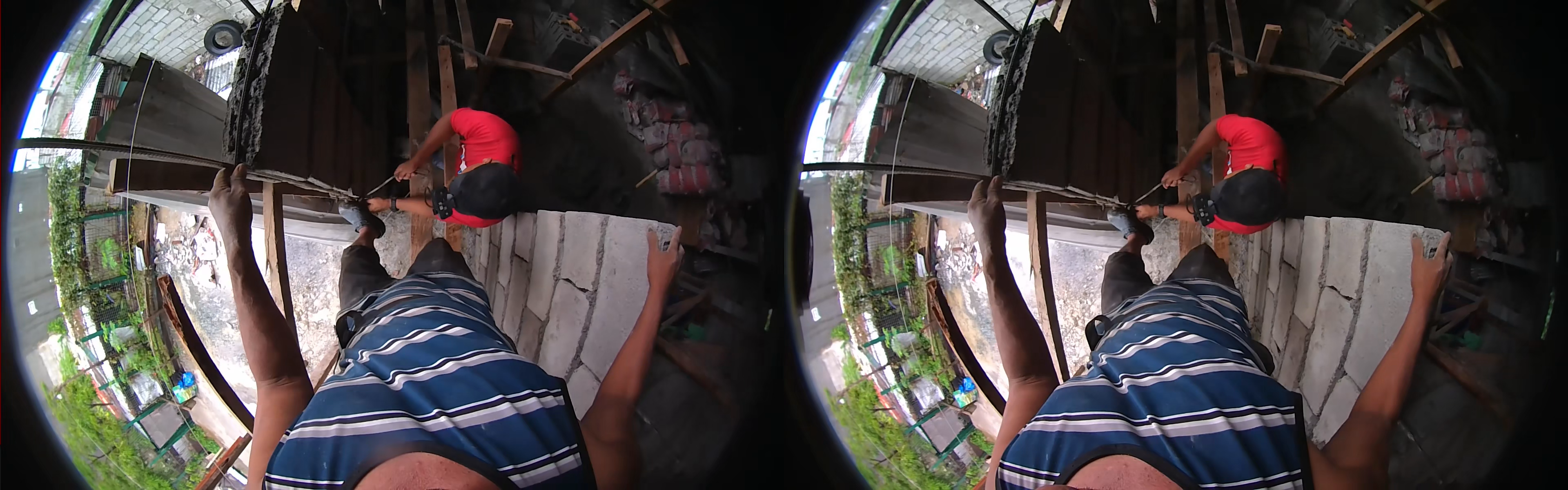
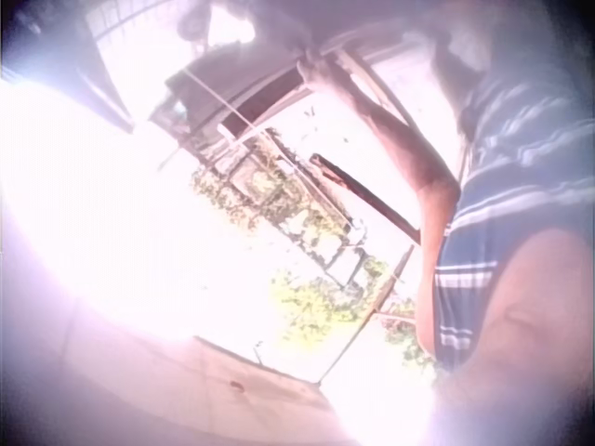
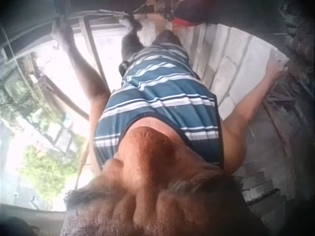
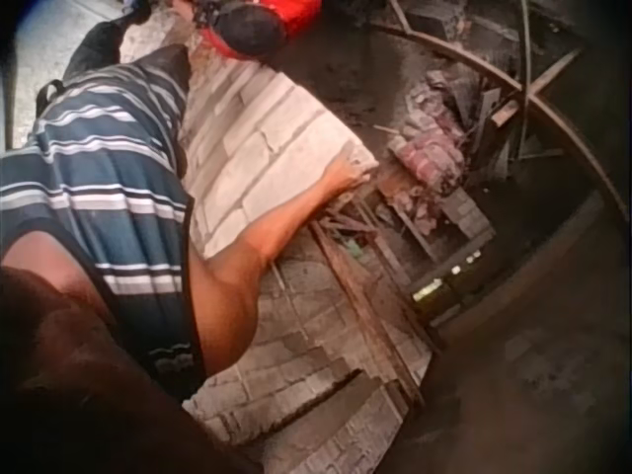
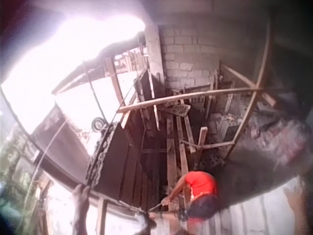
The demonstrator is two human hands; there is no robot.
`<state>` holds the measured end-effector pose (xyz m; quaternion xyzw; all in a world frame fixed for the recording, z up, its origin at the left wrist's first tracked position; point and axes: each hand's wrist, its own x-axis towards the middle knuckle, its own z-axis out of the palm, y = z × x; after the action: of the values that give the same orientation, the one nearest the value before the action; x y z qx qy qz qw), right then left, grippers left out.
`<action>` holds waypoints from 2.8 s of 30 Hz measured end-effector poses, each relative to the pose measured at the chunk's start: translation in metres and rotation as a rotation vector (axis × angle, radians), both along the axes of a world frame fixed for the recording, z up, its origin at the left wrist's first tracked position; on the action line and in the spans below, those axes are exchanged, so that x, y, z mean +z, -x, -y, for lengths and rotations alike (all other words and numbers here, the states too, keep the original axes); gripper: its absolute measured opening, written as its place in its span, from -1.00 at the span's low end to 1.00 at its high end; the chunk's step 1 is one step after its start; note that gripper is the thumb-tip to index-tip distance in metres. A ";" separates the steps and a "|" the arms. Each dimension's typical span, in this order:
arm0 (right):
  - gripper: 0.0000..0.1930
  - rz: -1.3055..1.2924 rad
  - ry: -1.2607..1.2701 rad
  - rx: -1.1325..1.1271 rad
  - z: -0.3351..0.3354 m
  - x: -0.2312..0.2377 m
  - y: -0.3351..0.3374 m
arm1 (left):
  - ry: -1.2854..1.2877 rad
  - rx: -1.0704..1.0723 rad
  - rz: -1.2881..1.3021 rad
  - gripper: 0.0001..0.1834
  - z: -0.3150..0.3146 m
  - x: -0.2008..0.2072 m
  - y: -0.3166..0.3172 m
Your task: Tying reinforcement bars with wire on a construction site.
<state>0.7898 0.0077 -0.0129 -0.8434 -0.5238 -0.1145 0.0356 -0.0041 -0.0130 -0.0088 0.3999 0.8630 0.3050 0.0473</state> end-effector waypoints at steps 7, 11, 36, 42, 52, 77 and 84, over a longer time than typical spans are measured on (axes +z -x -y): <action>-0.08 -0.010 0.003 -0.010 -0.001 0.001 0.003 | -0.045 -0.006 0.002 -0.56 0.004 -0.007 0.007; -0.09 0.013 -0.008 0.024 0.000 -0.002 -0.005 | -0.030 0.000 0.008 -0.53 0.002 -0.008 0.008; -0.11 0.004 -0.055 0.038 0.000 -0.008 -0.012 | 0.018 -0.020 0.041 -0.49 0.002 -0.009 0.015; -0.11 -0.009 -0.041 0.021 -0.001 -0.005 -0.008 | 0.012 -0.012 0.013 -0.51 0.003 -0.009 0.011; -0.11 -0.011 -0.026 0.001 0.000 -0.003 -0.004 | -0.010 0.002 -0.020 -0.50 0.004 -0.009 0.008; -0.12 -0.014 0.008 -0.015 -0.001 0.006 0.008 | 0.003 -0.029 0.045 -0.49 0.003 -0.015 0.018; -0.12 -0.025 -0.031 0.010 0.001 0.001 0.004 | 0.026 -0.036 0.056 -0.49 0.002 -0.006 0.010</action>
<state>0.7859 0.0064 -0.0115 -0.8414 -0.5257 -0.1119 0.0558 -0.0138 -0.0148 -0.0144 0.4061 0.8579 0.3037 0.0821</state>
